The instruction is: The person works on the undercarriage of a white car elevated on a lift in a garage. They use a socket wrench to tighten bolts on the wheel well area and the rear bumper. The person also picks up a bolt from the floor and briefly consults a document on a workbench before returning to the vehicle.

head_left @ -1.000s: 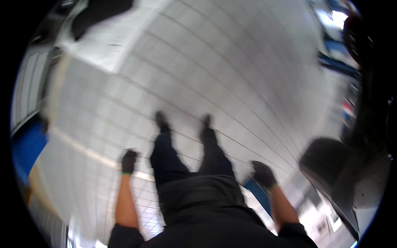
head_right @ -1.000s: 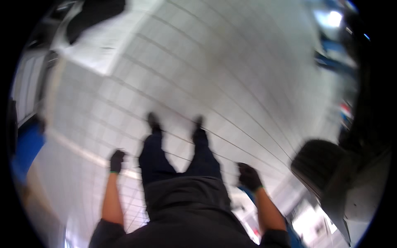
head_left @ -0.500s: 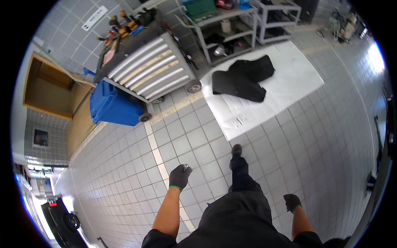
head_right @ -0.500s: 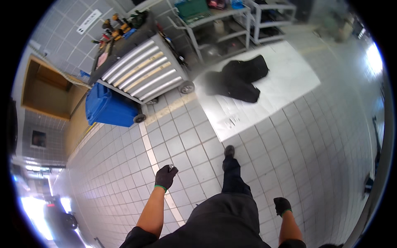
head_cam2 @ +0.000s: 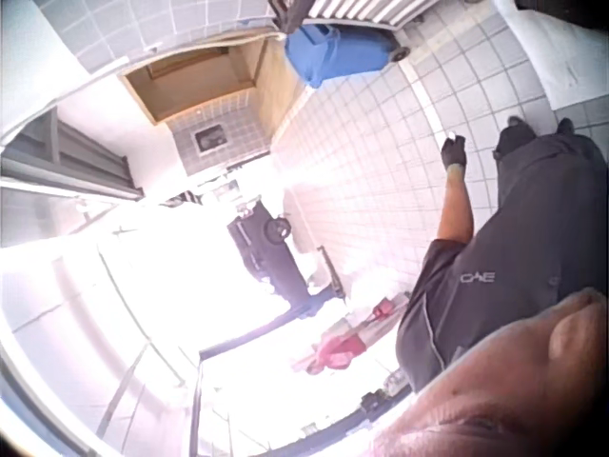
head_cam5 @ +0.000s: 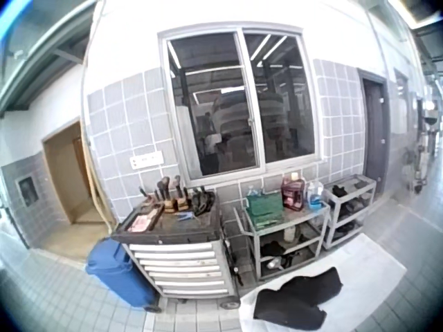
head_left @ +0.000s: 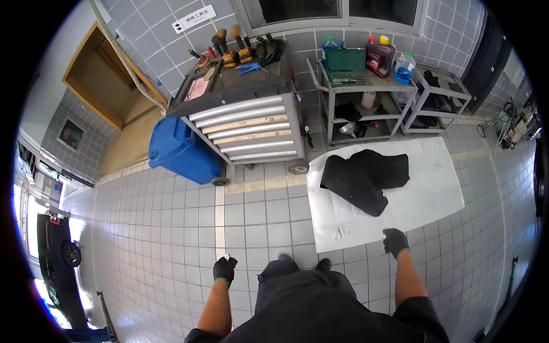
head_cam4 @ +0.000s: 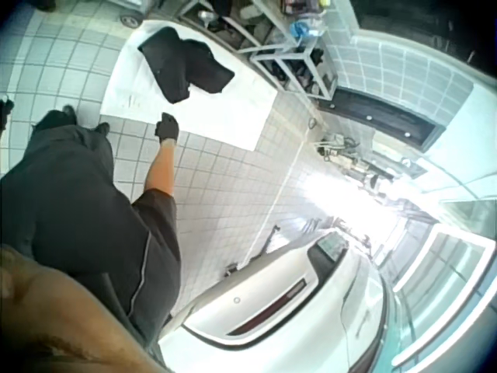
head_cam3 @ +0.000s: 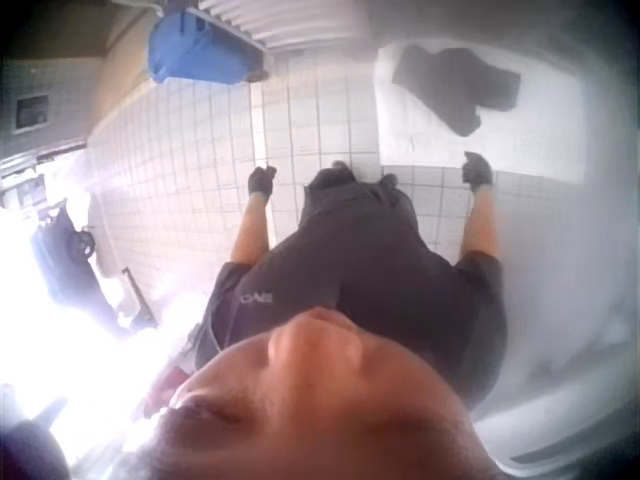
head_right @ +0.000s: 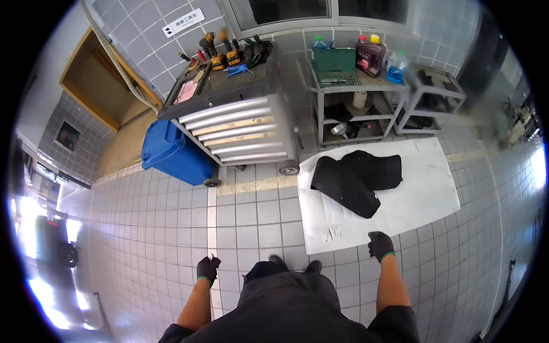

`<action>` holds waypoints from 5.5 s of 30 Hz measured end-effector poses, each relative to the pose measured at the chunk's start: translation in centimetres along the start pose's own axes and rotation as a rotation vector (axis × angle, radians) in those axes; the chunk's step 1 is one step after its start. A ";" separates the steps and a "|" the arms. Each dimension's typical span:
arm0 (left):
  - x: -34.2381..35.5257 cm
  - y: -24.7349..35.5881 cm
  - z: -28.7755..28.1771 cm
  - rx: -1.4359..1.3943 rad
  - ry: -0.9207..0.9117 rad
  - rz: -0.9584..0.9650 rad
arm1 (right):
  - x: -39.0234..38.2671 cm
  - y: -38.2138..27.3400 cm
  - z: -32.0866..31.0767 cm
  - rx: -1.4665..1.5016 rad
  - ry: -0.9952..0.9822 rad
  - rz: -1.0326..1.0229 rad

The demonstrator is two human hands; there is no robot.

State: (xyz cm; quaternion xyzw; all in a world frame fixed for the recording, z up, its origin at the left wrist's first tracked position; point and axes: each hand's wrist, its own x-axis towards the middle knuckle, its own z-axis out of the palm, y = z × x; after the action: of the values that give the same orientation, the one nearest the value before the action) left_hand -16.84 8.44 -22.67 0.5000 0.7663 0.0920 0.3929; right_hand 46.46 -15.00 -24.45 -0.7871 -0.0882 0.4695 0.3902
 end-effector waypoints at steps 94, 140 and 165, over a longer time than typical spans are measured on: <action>40.7 73.0 9.8 -0.283 0.347 0.475 | 71.0 -70.2 12.8 -1.547 -0.123 -0.483; 40.5 74.1 10.8 -0.408 0.325 0.360 | 71.4 -69.9 5.5 -1.249 0.250 -0.334; 41.1 74.1 10.6 -0.294 0.352 0.368 | 69.7 -69.4 8.7 -1.156 0.290 -0.033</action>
State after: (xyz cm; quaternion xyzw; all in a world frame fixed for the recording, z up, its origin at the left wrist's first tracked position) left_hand 34.06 76.04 -11.17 0.5444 0.6976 0.3571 0.2991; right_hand 93.09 72.04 -24.98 -0.9264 -0.2875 0.2272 -0.0862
